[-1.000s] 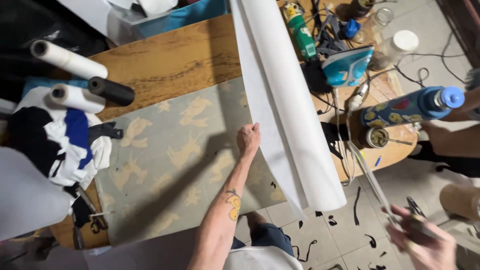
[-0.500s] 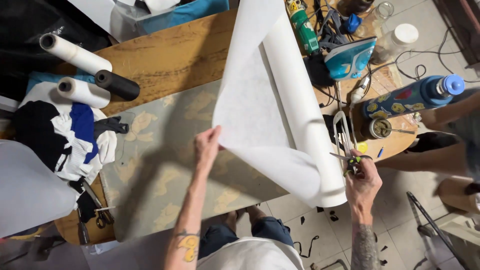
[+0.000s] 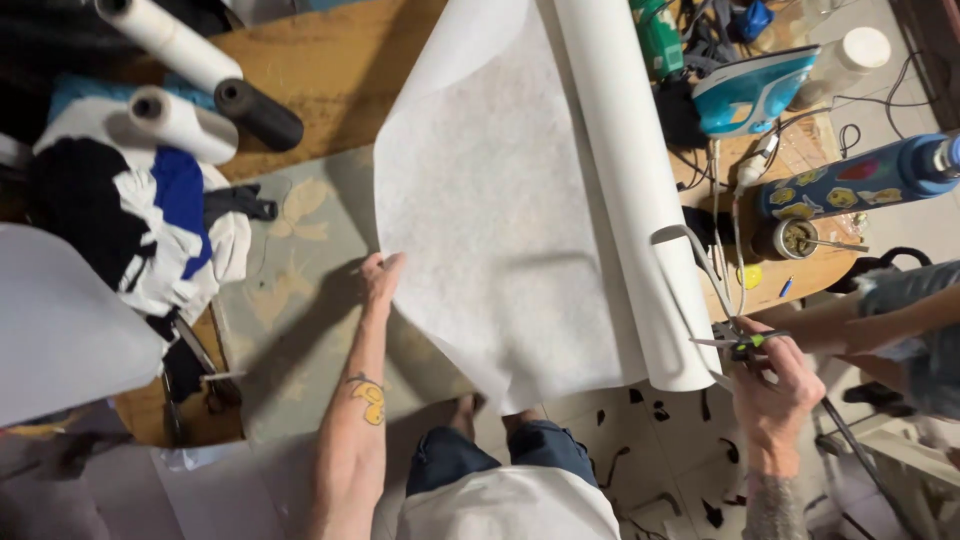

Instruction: The person uses scissors to cut a large sheet of white fabric laid out on a table. They use a rectangular metal frame as a guide to cut the fabric into a specific shape, repeatedly adjusting the frame and cutting along its edges.

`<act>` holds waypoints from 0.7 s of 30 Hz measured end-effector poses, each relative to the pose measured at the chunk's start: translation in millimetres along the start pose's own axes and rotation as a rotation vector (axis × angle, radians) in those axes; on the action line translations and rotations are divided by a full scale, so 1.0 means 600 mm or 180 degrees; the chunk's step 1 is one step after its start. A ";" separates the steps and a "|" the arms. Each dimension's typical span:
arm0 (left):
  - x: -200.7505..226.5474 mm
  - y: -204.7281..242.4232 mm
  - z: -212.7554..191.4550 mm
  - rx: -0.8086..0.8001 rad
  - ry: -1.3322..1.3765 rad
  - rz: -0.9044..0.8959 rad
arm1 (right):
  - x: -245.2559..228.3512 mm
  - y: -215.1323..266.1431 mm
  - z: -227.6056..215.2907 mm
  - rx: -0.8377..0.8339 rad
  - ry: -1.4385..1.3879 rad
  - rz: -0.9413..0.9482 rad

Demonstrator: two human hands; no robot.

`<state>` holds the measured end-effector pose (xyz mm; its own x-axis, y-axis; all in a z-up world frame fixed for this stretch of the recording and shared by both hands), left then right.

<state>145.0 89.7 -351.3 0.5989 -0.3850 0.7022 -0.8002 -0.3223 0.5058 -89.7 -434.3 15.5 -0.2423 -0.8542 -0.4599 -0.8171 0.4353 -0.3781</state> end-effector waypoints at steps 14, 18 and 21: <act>-0.110 0.070 0.009 -0.0576 0.0863 -0.0409 | -0.072 -0.002 0.361 -0.2423 -0.2614 0.0969; -0.043 0.004 0.013 -0.0467 0.0650 -0.0001 | -0.149 -0.017 0.465 -0.2970 -0.2886 0.0479; 0.038 -0.003 -0.004 -0.0088 0.0407 0.0090 | -0.203 -0.014 0.529 -0.3442 -0.1731 -0.0656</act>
<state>160.1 83.7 -334.9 0.5687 -0.2795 0.7736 -0.8182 -0.2881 0.4975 112.6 -243.6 -180.0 -0.0190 -0.5367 -0.8435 -0.8903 -0.3748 0.2586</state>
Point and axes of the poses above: each hand's wrist, its own y-axis away from the middle knuckle, its own z-axis out of the palm, x = y × z, the point moved 10 cm from there along -y, towards the middle knuckle, and after that the axes turned 11 degrees about y, right-handed, at the moved point
